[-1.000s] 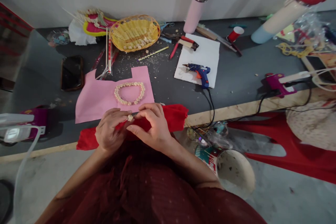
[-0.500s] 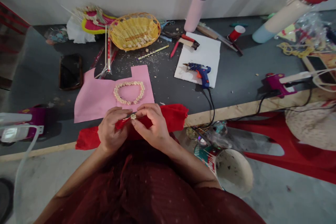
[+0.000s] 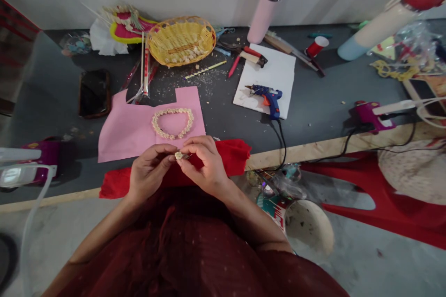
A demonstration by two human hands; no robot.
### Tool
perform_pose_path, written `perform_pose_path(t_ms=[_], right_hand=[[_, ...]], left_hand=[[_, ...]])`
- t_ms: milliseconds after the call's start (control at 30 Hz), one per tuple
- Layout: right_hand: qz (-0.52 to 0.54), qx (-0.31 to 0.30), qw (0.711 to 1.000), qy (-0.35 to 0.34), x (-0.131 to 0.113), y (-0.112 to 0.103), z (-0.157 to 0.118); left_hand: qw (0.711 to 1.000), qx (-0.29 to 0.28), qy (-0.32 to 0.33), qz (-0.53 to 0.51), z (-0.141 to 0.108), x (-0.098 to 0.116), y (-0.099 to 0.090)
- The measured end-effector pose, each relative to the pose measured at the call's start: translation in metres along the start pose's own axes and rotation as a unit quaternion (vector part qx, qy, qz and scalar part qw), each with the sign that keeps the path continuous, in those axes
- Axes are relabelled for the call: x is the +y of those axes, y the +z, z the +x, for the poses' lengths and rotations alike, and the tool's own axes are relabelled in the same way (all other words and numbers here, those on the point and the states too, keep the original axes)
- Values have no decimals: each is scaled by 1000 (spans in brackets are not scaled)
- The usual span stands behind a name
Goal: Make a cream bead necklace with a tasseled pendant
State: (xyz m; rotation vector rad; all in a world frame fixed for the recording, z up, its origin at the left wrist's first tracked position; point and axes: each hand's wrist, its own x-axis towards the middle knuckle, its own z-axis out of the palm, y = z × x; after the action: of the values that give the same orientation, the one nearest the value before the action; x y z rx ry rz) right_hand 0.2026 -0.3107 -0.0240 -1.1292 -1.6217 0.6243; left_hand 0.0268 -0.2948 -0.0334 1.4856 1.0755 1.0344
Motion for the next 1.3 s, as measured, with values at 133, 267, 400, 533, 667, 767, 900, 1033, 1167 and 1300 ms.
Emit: perform_pose_path(t_ms=[133,267,400,533,667,767,900,1033,1167,1300], right_hand=[[8,-2,1000,7,1,0,1],[14,-2,1000,14,2,1,3],[29,-9,999,18,4,1,4],[66,-23,997,30,7,1,3],[110,-27,992,51,10,4,0],[133,-25,989,61,12,6,0],[142,-20,988,58,10,6,1],[121,-20,991,53,9,4,3],[106,-18,993,48,11,4,3],[108,-3,993,52,13,5,3]], left_hand=[[1000,-4,4,-8,-1,1,0],[1000,-11,26,-7,2,3,0],[999,-11,40,-4,5,5,1],[999,-2,45,-3,7,5,2],[997,6,71,21,8,7,2],[993,13,101,51,10,11,2],[988,21,121,89,13,17,3],[984,26,127,121,14,19,4],[976,21,152,154,15,20,4],[979,24,143,144,15,20,5]])
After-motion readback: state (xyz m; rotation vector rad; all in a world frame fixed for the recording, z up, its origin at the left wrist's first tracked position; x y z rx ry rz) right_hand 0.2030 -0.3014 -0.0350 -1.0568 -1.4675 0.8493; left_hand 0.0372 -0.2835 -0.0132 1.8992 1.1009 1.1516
